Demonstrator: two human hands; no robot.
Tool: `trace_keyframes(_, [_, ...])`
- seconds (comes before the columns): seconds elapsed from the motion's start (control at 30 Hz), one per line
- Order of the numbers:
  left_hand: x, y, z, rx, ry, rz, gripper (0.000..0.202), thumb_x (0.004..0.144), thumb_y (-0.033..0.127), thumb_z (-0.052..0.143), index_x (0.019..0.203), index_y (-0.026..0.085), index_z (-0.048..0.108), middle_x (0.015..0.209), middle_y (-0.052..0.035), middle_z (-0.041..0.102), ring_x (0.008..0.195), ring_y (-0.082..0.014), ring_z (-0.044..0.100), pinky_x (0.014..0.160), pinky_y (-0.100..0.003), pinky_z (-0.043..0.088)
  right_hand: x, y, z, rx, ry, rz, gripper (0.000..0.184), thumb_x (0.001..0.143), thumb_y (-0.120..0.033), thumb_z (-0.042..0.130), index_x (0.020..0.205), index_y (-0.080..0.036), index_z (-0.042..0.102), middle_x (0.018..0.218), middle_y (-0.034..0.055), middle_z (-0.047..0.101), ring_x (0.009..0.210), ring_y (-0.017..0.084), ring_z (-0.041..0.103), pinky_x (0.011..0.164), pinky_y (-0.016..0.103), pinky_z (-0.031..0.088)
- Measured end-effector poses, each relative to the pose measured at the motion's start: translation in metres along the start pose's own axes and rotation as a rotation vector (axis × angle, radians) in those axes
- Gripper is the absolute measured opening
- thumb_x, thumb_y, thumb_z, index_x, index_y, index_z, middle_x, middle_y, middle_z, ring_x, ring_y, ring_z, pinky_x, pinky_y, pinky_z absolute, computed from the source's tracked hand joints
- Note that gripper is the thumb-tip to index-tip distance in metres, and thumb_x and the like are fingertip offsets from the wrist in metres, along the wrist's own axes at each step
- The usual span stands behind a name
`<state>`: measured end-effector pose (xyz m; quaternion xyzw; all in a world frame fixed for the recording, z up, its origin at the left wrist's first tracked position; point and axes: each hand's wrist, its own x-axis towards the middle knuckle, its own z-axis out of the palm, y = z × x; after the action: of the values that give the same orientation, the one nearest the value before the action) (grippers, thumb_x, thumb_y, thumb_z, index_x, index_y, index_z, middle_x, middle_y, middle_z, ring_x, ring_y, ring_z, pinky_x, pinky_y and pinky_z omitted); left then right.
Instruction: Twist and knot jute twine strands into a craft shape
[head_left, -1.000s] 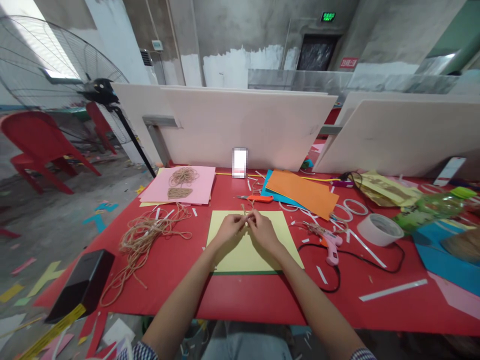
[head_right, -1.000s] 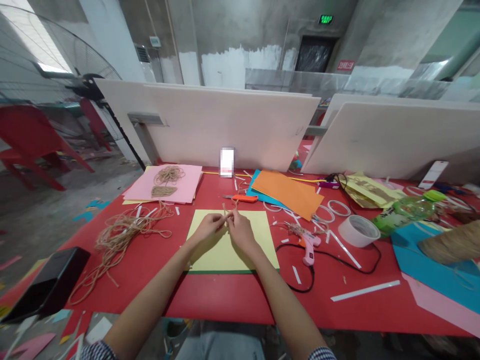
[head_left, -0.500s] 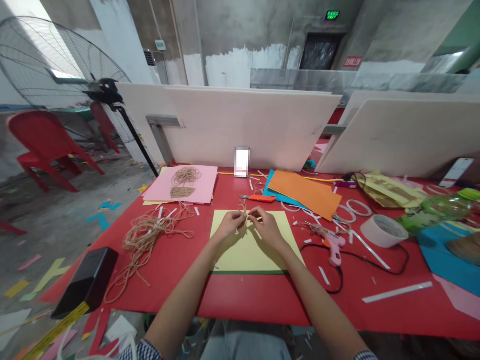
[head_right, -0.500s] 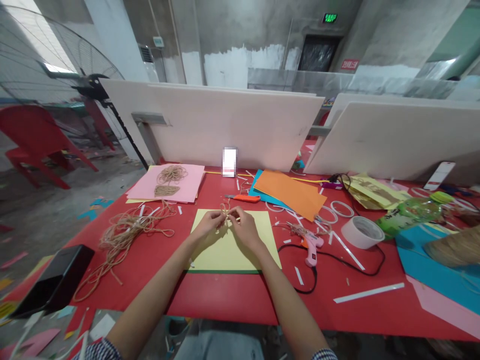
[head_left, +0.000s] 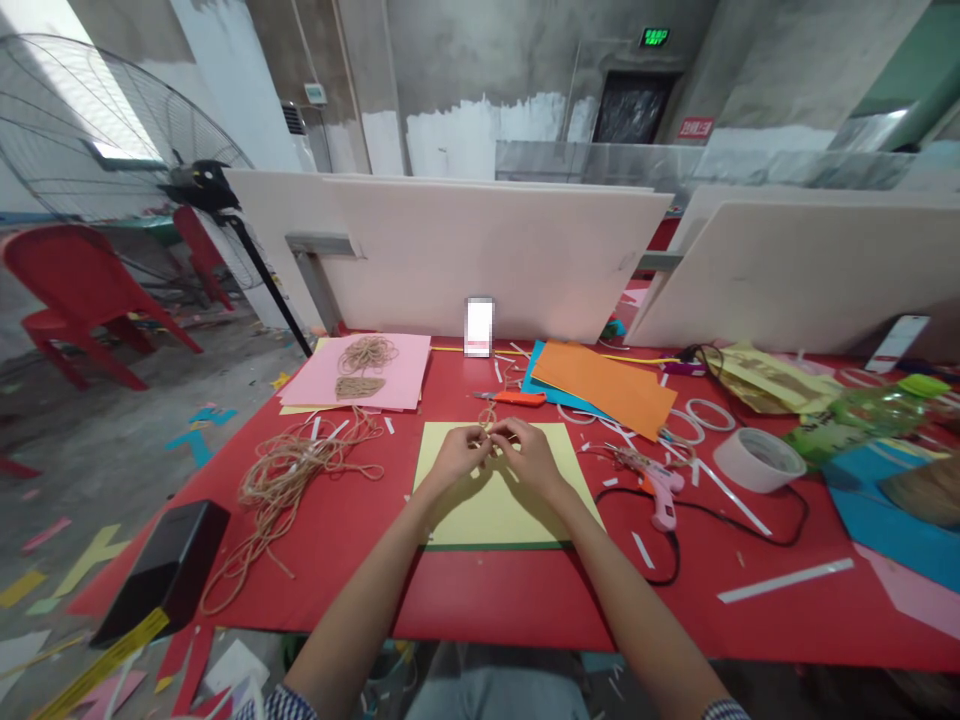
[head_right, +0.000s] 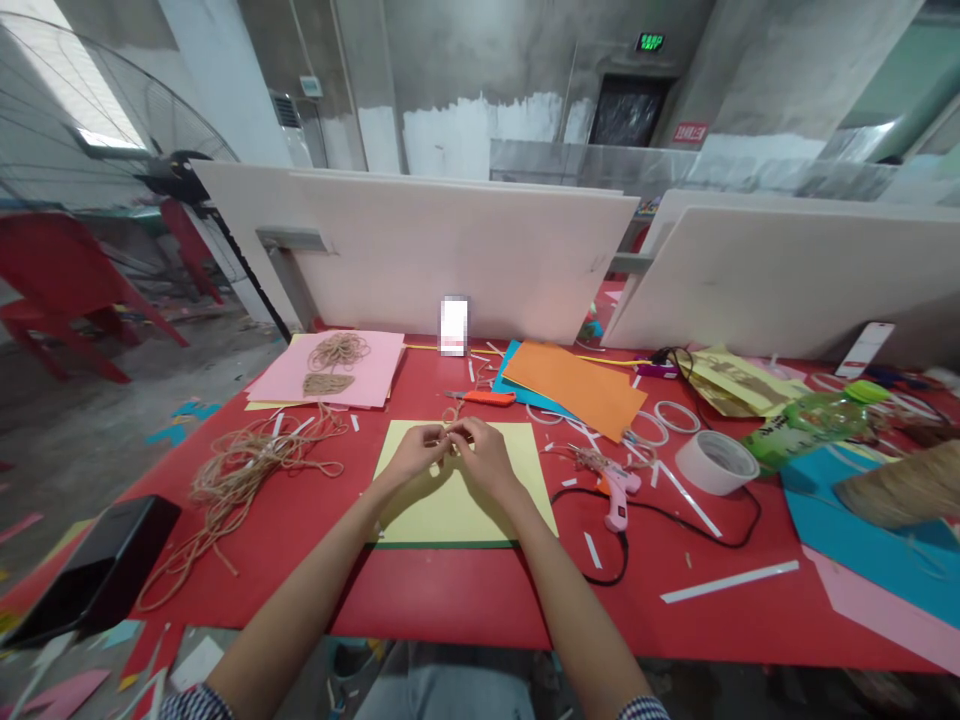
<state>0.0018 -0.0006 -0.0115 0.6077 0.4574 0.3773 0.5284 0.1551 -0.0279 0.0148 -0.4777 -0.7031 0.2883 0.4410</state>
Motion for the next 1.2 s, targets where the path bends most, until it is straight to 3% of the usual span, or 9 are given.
trace_keyframes(0.33, [0.0,0.001,-0.003,-0.044,-0.054,0.036,0.033,0.073,0.045,0.069,0.071,0.014,0.059,0.059,0.0012,0.058,0.047,-0.0088,0.05,0.047,-0.02,0.039,0.0,0.002,0.002,-0.027,-0.017,-0.003,0.012,0.089,-0.023,0.057,0.09,-0.02,0.069,0.092,0.0057,0.073,0.083,0.019,0.066,0.077,0.031,0.049])
trace_keyframes(0.53, [-0.002,-0.002,0.003,0.134,0.002,-0.002,0.006,0.068,0.02,0.059,0.068,0.014,0.061,0.059,0.0002,0.06,0.053,-0.0106,0.052,0.05,-0.02,0.036,0.0,0.002,0.001,-0.182,-0.059,-0.066,0.02,0.09,-0.02,0.055,0.105,-0.023,0.069,0.105,0.0073,0.073,0.091,0.02,0.066,0.082,0.032,0.049])
trace_keyframes(0.73, [-0.004,-0.001,0.008,0.195,0.041,0.032,0.013,0.061,0.011,0.052,0.067,0.014,0.062,0.06,0.0015,0.061,0.059,-0.0115,0.054,0.056,-0.022,0.037,-0.004,0.009,0.003,-0.377,-0.117,-0.198,0.021,0.089,-0.013,0.052,0.097,-0.021,0.07,0.093,0.0097,0.071,0.085,0.022,0.064,0.079,0.033,0.047])
trace_keyframes(0.87, [-0.002,0.001,0.007,0.025,0.041,-0.004,0.002,0.063,0.018,0.057,0.064,0.016,0.055,0.056,0.0028,0.057,0.054,-0.0104,0.052,0.051,-0.021,0.036,-0.004,0.006,0.005,-0.223,-0.018,-0.109,0.015,0.09,-0.021,0.054,0.084,-0.022,0.068,0.087,0.0068,0.071,0.081,0.021,0.064,0.076,0.032,0.047])
trace_keyframes(0.97, [-0.002,0.003,0.004,-0.091,0.018,-0.052,0.022,0.067,0.031,0.065,0.061,0.017,0.048,0.055,0.0017,0.057,0.049,-0.0093,0.051,0.049,-0.021,0.036,0.0,0.004,0.004,-0.009,0.085,0.03,0.015,0.088,-0.03,0.056,0.082,-0.021,0.066,0.086,0.0055,0.072,0.077,0.019,0.064,0.073,0.031,0.049])
trace_keyframes(1.07, [-0.004,0.007,0.002,-0.173,-0.011,-0.052,0.033,0.064,0.039,0.073,0.072,0.018,0.049,0.056,0.0023,0.061,0.046,-0.0078,0.05,0.047,-0.019,0.035,0.004,0.005,0.002,0.112,0.081,0.122,0.018,0.084,-0.036,0.058,0.081,-0.02,0.066,0.084,0.005,0.072,0.074,0.019,0.064,0.071,0.031,0.049])
trace_keyframes(1.2, [-0.007,0.011,0.002,-0.215,-0.063,-0.029,0.038,0.064,0.036,0.074,0.09,0.019,0.052,0.059,0.0027,0.066,0.045,-0.0083,0.051,0.047,-0.019,0.036,0.004,0.006,-0.001,0.178,0.062,0.153,0.021,0.083,-0.039,0.06,0.079,-0.019,0.066,0.082,0.0051,0.071,0.075,0.018,0.063,0.071,0.03,0.049])
